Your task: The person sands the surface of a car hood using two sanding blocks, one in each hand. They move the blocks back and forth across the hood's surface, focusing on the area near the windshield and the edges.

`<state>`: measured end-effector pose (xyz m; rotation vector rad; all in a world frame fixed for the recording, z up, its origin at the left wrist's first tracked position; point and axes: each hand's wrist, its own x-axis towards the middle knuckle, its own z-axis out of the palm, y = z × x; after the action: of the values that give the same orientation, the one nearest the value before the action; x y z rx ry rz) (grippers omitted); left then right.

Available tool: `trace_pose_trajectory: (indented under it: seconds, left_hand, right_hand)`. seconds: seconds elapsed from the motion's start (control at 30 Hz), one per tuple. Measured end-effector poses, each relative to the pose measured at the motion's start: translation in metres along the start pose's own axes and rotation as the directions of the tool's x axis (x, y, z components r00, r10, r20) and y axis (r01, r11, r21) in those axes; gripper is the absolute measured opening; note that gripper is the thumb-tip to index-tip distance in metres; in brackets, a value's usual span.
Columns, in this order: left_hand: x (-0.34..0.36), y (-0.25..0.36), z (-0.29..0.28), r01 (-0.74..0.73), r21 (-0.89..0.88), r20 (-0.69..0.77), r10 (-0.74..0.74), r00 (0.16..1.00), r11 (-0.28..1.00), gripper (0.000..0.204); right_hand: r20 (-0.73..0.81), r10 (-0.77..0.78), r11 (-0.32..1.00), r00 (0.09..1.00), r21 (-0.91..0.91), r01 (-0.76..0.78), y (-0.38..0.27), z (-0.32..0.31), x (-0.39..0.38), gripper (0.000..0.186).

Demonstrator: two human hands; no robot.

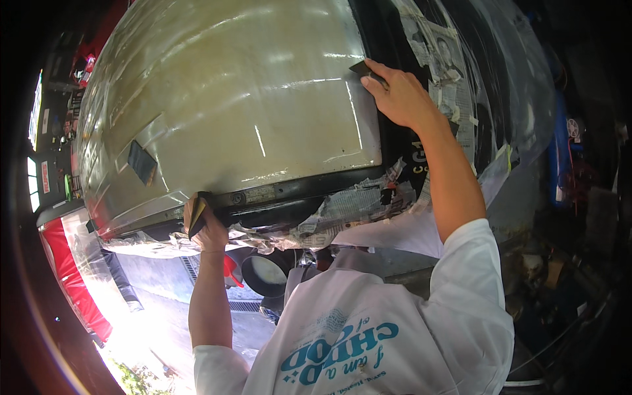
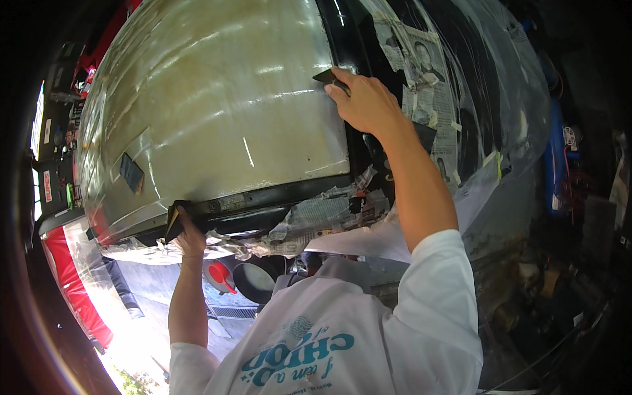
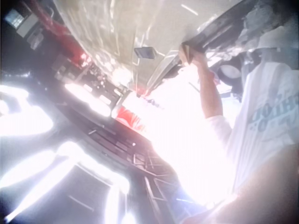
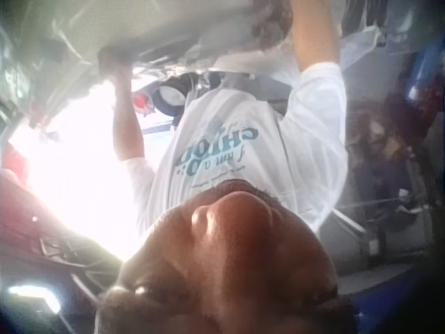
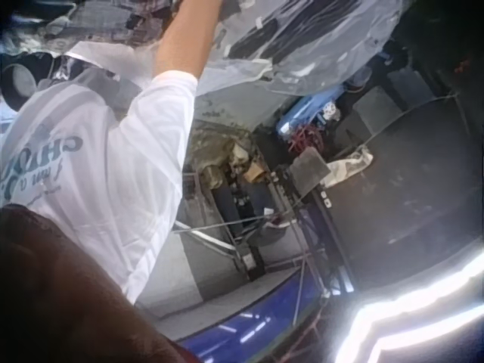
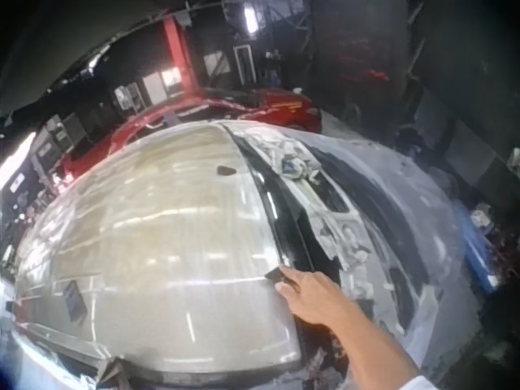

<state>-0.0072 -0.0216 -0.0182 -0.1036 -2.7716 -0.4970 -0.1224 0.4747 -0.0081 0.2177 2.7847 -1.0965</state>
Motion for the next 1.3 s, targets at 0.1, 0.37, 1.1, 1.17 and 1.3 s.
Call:
trace_pose_trajectory:
  seconds: [0.1, 0.37, 1.1, 1.17, 1.3]
  left_hand:
    - [0.003, -0.004, 0.000, -0.204, 0.138, -0.034, 0.210, 0.977, 0.969, 0.026]
    - [0.000, -0.005, 0.000, -0.103, 0.045, 0.003, 0.103, 0.995, 0.994, 0.022]
    - [0.008, 0.020, -0.007, -0.001, -0.072, 0.004, 0.001, 1.000, 0.997, 0.025]
    - [0.009, 0.022, -0.009, -0.005, -0.072, 0.006, 0.005, 1.000, 0.997, 0.024]
    - [0.014, 0.026, -0.010, -0.050, -0.046, -0.001, 0.050, 0.999, 0.998, 0.024]
  right_hand:
    - [0.002, 0.004, 1.000, 1.000, 0.016, -0.004, 0.002, 0.000, 0.004, 0.056]
    - [-0.003, -0.014, 0.997, 1.000, 0.077, 0.014, -0.003, 0.000, 0.013, 0.057]
    - [-0.053, -0.054, 0.998, 0.997, -0.032, 0.052, -0.003, -0.001, 0.006, 0.056]
    - [-0.033, -0.025, 1.000, 0.999, -0.002, 0.025, -0.005, -0.004, 0.007, 0.059]
    - [-0.014, 0.010, 0.999, 1.000, 0.052, -0.009, -0.006, -0.004, 0.014, 0.062]
